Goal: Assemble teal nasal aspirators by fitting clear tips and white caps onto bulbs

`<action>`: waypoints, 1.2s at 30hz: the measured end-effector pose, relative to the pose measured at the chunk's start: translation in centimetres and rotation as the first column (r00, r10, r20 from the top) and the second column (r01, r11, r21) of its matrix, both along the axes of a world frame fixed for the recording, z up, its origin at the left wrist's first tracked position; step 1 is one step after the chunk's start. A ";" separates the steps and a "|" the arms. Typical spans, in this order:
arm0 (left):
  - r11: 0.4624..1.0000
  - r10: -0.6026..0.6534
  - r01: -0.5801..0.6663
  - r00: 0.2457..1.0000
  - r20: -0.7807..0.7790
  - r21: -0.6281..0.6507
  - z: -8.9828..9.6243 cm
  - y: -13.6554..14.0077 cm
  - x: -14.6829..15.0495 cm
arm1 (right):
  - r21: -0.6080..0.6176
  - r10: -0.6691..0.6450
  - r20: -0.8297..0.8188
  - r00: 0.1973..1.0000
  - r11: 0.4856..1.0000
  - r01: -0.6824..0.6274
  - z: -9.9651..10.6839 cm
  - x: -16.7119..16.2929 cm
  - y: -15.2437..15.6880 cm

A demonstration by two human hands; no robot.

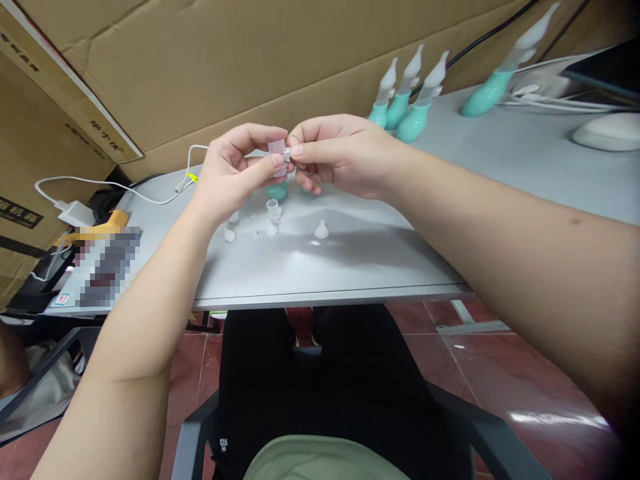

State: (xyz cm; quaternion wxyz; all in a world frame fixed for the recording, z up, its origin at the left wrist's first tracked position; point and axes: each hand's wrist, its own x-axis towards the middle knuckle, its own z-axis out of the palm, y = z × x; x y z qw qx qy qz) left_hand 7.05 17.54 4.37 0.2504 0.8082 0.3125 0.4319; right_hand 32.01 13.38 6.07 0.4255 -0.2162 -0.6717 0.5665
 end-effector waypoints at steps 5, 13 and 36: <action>1.000 -0.017 0.018 1.000 -0.004 0.024 -0.2 0.1 -0.2 | -0.077 -0.009 -0.014 1.000 0.997 0.008 0.5 0.0 -0.2; 0.999 0.032 -0.029 0.997 -0.070 0.042 0.1 -0.3 0.0 | -0.160 0.044 -0.035 0.998 0.986 -0.049 0.9 0.3 -0.7; 1.000 -0.010 0.010 1.000 -0.009 0.008 -0.3 1.3 -0.7 | -0.193 -0.014 -0.063 0.998 0.981 0.001 1.7 0.7 -1.4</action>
